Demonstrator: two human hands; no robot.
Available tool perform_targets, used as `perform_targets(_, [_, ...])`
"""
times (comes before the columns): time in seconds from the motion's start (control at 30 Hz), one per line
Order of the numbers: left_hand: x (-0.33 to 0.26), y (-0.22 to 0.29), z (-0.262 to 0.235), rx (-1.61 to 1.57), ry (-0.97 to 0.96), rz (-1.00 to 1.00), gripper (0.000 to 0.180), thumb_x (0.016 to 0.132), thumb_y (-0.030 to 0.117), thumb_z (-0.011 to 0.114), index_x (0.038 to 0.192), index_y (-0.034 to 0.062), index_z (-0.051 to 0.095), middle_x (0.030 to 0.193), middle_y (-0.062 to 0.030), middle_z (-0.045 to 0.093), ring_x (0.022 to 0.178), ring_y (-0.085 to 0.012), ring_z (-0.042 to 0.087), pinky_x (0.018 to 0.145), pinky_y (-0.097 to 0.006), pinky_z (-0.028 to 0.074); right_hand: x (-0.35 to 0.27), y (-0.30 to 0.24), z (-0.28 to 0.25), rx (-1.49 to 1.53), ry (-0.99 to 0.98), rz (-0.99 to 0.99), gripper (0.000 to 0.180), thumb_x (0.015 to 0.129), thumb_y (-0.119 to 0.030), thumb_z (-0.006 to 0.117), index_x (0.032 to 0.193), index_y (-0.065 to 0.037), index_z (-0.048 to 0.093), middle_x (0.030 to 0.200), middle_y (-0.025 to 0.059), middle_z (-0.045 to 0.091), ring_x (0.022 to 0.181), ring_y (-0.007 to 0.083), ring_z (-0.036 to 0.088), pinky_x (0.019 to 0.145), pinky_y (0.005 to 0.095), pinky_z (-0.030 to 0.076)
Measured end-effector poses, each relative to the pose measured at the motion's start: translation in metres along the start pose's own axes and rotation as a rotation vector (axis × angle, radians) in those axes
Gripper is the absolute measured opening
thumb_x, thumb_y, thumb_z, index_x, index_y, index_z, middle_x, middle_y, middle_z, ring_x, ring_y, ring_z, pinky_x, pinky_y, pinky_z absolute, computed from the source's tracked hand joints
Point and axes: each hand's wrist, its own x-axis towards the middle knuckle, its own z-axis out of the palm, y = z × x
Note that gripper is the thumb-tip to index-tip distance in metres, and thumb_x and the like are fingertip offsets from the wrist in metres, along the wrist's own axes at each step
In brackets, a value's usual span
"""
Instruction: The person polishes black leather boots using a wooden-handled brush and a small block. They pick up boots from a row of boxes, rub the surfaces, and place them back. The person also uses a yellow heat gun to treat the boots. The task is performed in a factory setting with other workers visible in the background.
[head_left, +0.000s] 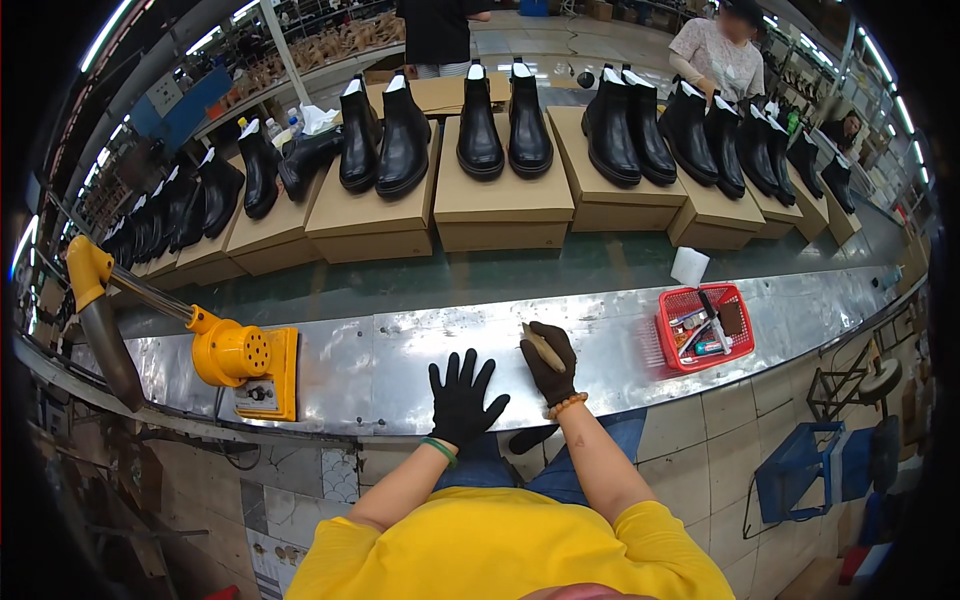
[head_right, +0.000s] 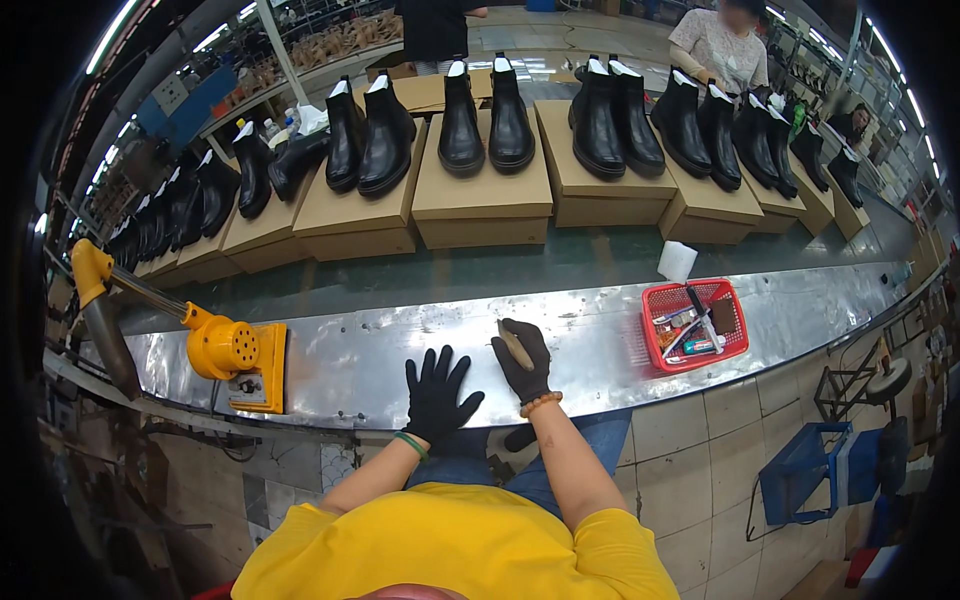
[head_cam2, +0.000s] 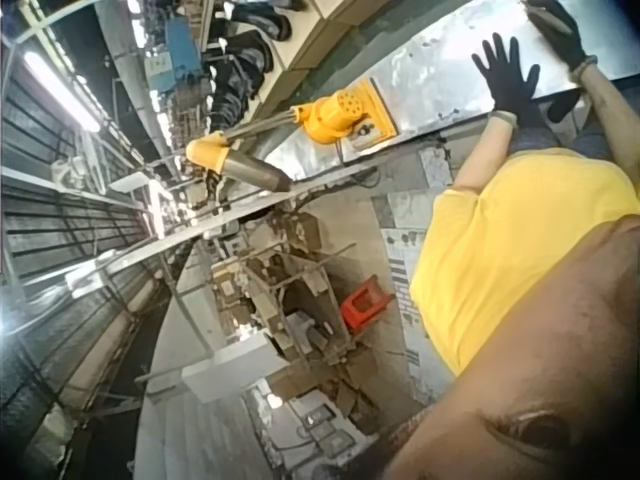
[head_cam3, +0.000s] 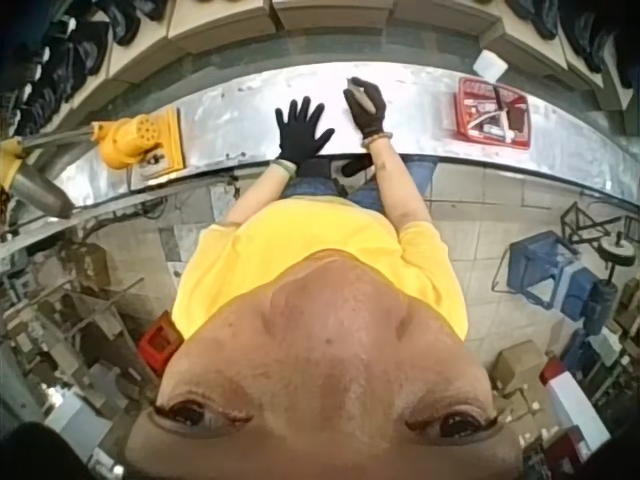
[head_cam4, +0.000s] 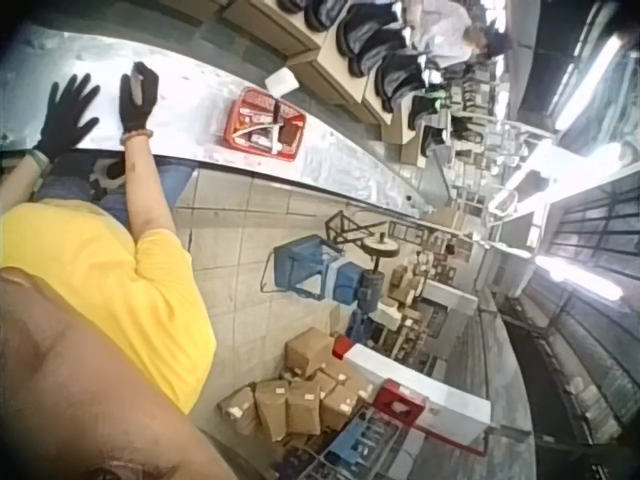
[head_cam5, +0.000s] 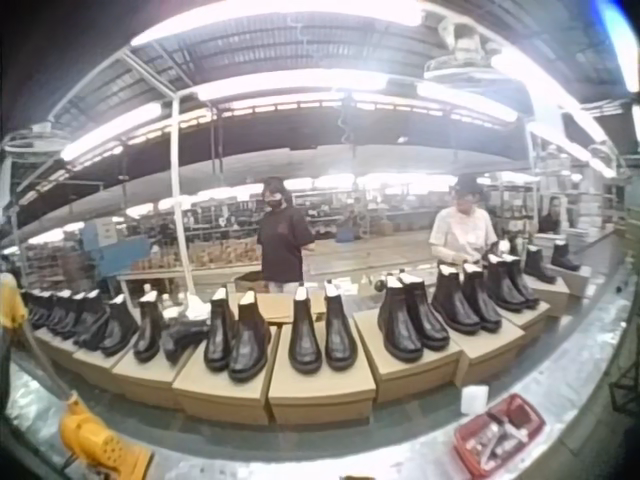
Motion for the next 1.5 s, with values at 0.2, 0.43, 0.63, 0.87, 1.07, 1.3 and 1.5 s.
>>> perform_targets(0.2, [-0.001, -0.001, 0.001, -0.002, 0.016, 0.006, 0.064, 0.082, 0.059, 0.052, 0.132, 0.0192, 0.050, 0.142, -0.0154, 0.039, 0.131, -0.0375, 0.032, 0.104, -0.065, 0.011, -0.001, 0.000, 0.003, -0.045, 0.015, 0.075, 0.030, 0.075, -0.012, 0.074, 0.103, -0.006, 0.064, 0.098, 0.0116, 0.065, 0.091, 0.0252, 0.064, 0.080, 0.0327, 0.051])
perform_targets(0.43, [-0.002, -0.003, 0.001, -0.010, 0.007, -0.001, 0.065, 0.081, 0.058, 0.052, 0.133, 0.0192, 0.050, 0.142, -0.0153, 0.039, 0.131, -0.0380, 0.032, 0.104, -0.065, 0.011, -0.001, -0.001, 0.003, -0.075, 0.000, 0.053, 0.029, 0.077, -0.012, 0.072, 0.104, -0.004, 0.064, 0.099, 0.0114, 0.066, 0.090, 0.0235, 0.064, 0.079, 0.0318, 0.051])
perform_targets(0.63, [-0.003, -0.005, 0.001, -0.009, 0.012, 0.000, 0.065, 0.081, 0.058, 0.053, 0.132, 0.0193, 0.050, 0.142, -0.0153, 0.039, 0.131, -0.0384, 0.033, 0.104, -0.065, 0.012, -0.001, -0.003, 0.004, -0.084, -0.022, 0.056, 0.030, 0.077, -0.012, 0.072, 0.104, -0.003, 0.064, 0.098, 0.0113, 0.066, 0.090, 0.0232, 0.064, 0.079, 0.0315, 0.051])
perform_targets(0.87, [-0.004, -0.006, -0.001, -0.007, 0.003, -0.004, 0.064, 0.081, 0.058, 0.053, 0.132, 0.0189, 0.051, 0.142, -0.0156, 0.039, 0.131, -0.0382, 0.032, 0.104, -0.065, 0.011, -0.002, -0.003, 0.005, -0.073, -0.019, 0.029, 0.030, 0.077, -0.011, 0.072, 0.104, -0.003, 0.063, 0.097, 0.0112, 0.066, 0.089, 0.0233, 0.064, 0.079, 0.0313, 0.051])
perform_targets(1.07, [-0.005, -0.008, -0.001, -0.018, 0.023, 0.003, 0.064, 0.081, 0.058, 0.053, 0.132, 0.0182, 0.051, 0.142, -0.0161, 0.038, 0.131, -0.0383, 0.032, 0.104, -0.065, 0.012, -0.002, -0.003, 0.006, -0.086, -0.026, 0.009, 0.029, 0.077, -0.011, 0.072, 0.104, -0.004, 0.064, 0.097, 0.0111, 0.066, 0.089, 0.0232, 0.064, 0.079, 0.0315, 0.051])
perform_targets(1.3, [-0.006, -0.009, -0.003, -0.031, 0.007, -0.004, 0.064, 0.081, 0.057, 0.053, 0.131, 0.0181, 0.052, 0.142, -0.0158, 0.039, 0.131, -0.0381, 0.033, 0.104, -0.065, 0.012, -0.005, -0.003, 0.008, -0.067, -0.029, 0.044, 0.032, 0.075, -0.014, 0.074, 0.105, -0.006, 0.064, 0.100, 0.0114, 0.065, 0.090, 0.0252, 0.064, 0.080, 0.0330, 0.051])
perform_targets(1.5, [-0.006, -0.011, -0.003, -0.024, 0.008, -0.006, 0.063, 0.081, 0.057, 0.052, 0.131, 0.0185, 0.052, 0.142, -0.0153, 0.040, 0.130, -0.0379, 0.034, 0.104, -0.064, 0.012, -0.004, -0.006, 0.008, -0.100, -0.035, 0.022, 0.030, 0.077, -0.012, 0.072, 0.105, -0.004, 0.063, 0.098, 0.0113, 0.066, 0.089, 0.0228, 0.064, 0.079, 0.0313, 0.051])
